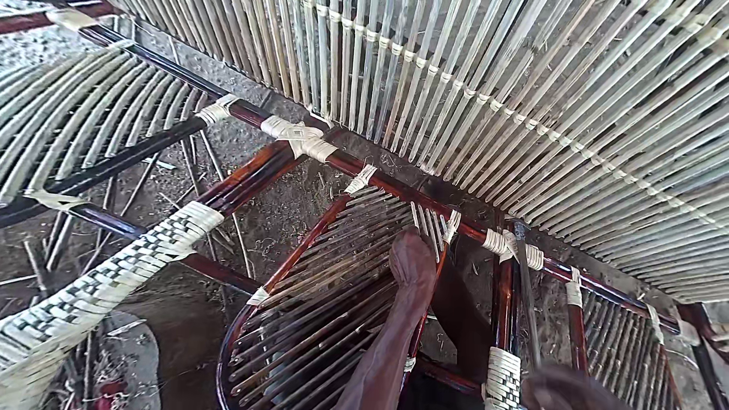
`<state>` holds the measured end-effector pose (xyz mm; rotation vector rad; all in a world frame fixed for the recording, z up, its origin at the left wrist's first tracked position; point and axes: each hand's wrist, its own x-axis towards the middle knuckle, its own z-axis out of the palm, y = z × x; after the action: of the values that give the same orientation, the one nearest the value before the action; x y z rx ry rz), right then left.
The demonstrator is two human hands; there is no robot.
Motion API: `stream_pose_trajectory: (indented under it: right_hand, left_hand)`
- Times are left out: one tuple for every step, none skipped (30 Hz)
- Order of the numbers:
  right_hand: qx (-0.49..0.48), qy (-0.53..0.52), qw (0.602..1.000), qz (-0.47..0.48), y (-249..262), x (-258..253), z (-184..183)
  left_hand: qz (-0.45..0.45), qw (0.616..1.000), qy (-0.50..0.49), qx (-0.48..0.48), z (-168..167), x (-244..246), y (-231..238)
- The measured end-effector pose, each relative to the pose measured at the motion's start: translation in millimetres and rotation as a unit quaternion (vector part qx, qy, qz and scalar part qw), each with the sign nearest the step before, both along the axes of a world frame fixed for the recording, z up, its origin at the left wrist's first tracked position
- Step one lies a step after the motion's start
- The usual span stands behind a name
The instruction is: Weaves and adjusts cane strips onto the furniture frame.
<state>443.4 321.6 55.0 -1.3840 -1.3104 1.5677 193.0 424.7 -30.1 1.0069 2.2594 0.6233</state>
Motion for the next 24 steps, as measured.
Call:
stream_pose_trajectory:
  right_hand:
    - [0.033,0.0,0.999,0.018,27.0,-25.2,-11.0]
    - [0.071,-0.006,0.997,0.03,53.5,-50.4,-24.0]
    - [0.108,-0.024,0.993,0.046,79.6,-73.9,-37.7]
    - [0.141,-0.048,0.986,0.068,104.9,-95.5,-50.7]
    - [0.175,-0.084,0.976,0.095,129.8,-115.4,-62.2]
    - [0.212,-0.122,0.962,0.125,154.0,-133.4,-74.0]
    - [0.246,-0.15,0.946,0.151,177.2,-150.4,-84.8]
    - [0.264,-0.168,0.933,0.176,198.5,-165.4,-93.7]
    - [0.266,-0.18,0.926,0.199,216.5,-178.5,-100.9]
    - [0.256,-0.192,0.921,0.221,231.4,-189.0,-107.5]
    - [0.248,-0.2,0.916,0.243,243.4,-196.6,-114.1]
    - [0.251,-0.198,0.911,0.259,252.0,-201.9,-120.9]
    - [0.247,-0.202,0.907,0.275,257.5,-205.6,-125.0]
    - [0.243,-0.203,0.904,0.287,260.9,-208.1,-128.7]
    - [0.241,-0.202,0.902,0.296,262.8,-209.8,-132.3]
    - [0.243,-0.198,0.9,0.302,264.2,-211.3,-136.1]
    - [0.247,-0.192,0.899,0.307,265.4,-212.5,-139.5]
    - [0.256,-0.188,0.896,0.31,265.4,-213.3,-141.2]
    - [0.267,-0.19,0.891,0.313,264.7,-213.7,-140.7]
    - [0.276,-0.193,0.887,0.316,264.0,-213.9,-139.2]
    - [0.285,-0.194,0.882,0.321,264.4,-214.0,-138.3]
    - [0.295,-0.196,0.875,0.33,265.6,-213.8,-137.9]
    - [0.306,-0.196,0.868,0.339,267.0,-213.4,-138.2]
    - [0.316,-0.194,0.862,0.347,268.0,-213.1,-138.5]
  left_hand:
    - [0.0,1.0,0.003,-0.002,-0.3,0.2,0.7]
    - [0.0,1.0,0.007,-0.007,-0.5,0.4,2.2]
    - [0.001,1.0,0.007,-0.014,-0.2,0.1,4.1]
    - [0.005,1.0,-0.001,-0.022,1.0,-0.7,6.0]
    - [0.009,0.999,-0.015,-0.028,1.9,-1.8,8.0]
    - [0.012,0.999,-0.025,-0.031,1.8,-2.8,9.6]
    - [0.015,0.999,-0.034,-0.033,1.3,-3.6,10.5]
    - [0.018,0.998,-0.04,-0.037,0.8,-4.0,11.3]
    - [0.02,0.998,-0.045,-0.044,1.0,-4.6,12.1]
    - [0.019,0.997,-0.046,-0.05,1.3,-5.2,12.7]
    - [0.018,0.997,-0.049,-0.057,1.8,-5.6,13.5]
    - [0.018,0.997,-0.051,-0.06,1.8,-5.8,14.4]
    - [0.019,0.997,-0.053,-0.06,1.9,-6.2,15.1]
    - [0.02,0.996,-0.058,-0.061,2.2,-6.8,15.1]
    - [0.022,0.996,-0.065,-0.06,2.7,-7.5,14.4]
    - [0.023,0.996,-0.067,-0.057,2.7,-8.0,13.6]
    - [0.024,0.996,-0.068,-0.052,2.8,-8.1,12.7]
    - [0.025,0.996,-0.067,-0.05,2.7,-7.9,12.1]
    - [0.023,0.996,-0.069,-0.052,2.8,-7.8,11.8]
    - [0.024,0.996,-0.07,-0.052,3.0,-7.5,11.6]
    - [0.026,0.995,-0.073,-0.055,3.4,-7.3,11.6]
    - [0.027,0.995,-0.078,-0.059,4.2,-7.4,11.6]
    - [0.028,0.995,-0.08,-0.059,4.2,-7.5,11.3]
    - [0.029,0.995,-0.082,-0.058,3.9,-7.6,11.4]
